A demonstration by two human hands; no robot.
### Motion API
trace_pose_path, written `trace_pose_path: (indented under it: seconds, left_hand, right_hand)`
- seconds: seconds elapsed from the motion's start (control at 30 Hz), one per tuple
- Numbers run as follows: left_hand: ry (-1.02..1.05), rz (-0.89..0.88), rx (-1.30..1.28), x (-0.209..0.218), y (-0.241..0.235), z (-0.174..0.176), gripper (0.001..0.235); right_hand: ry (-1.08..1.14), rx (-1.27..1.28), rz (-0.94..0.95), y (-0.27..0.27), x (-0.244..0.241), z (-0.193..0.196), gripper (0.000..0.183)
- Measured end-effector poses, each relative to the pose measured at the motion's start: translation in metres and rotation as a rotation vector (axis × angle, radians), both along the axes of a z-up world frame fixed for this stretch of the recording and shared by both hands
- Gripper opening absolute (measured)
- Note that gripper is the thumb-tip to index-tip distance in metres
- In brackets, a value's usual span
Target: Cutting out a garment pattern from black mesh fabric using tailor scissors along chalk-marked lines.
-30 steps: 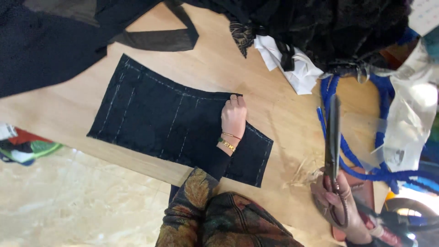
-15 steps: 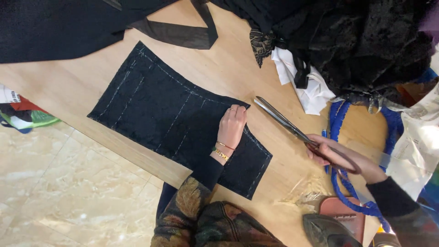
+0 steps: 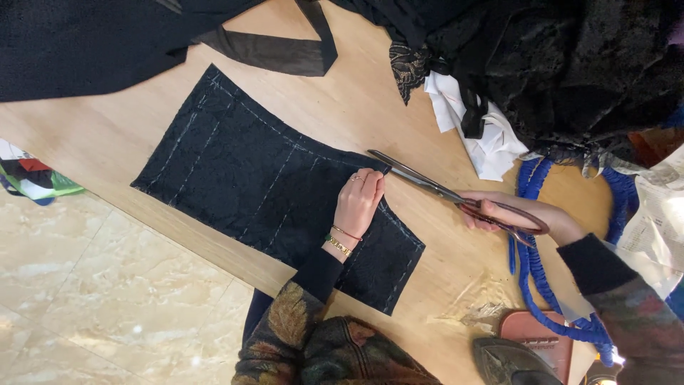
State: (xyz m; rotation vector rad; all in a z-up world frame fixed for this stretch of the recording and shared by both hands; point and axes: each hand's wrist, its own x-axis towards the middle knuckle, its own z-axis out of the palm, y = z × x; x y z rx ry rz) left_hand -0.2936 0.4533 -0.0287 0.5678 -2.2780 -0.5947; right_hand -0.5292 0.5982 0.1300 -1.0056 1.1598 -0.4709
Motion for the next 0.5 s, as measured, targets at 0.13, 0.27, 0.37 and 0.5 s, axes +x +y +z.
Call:
trace_pose_path:
  seconds: [0.13, 0.27, 0.37, 0.5]
  left_hand:
    - [-0.001, -0.005, 0.007, -0.002, 0.002, -0.01, 0.003]
    - [-0.022, 0.072, -0.026, -0.005, 0.007, -0.027, 0.006]
    - [-0.018, 0.058, -0.005, -0.004, 0.006, -0.025, 0.006]
    - [-0.014, 0.044, 0.015, -0.004, 0.006, -0.022, 0.006]
  right_hand:
    - [-0.018, 0.024, -0.018, 0.004, -0.01, -0.028, 0.09]
    - [-0.007, 0.055, -0.094, 0.008, -0.022, -0.052, 0.08]
    - [0.017, 0.104, -0.096, 0.006, -0.027, -0.053, 0.082]
    - [0.091, 0.147, -0.118, -0.016, -0.019, -0.024, 0.086]
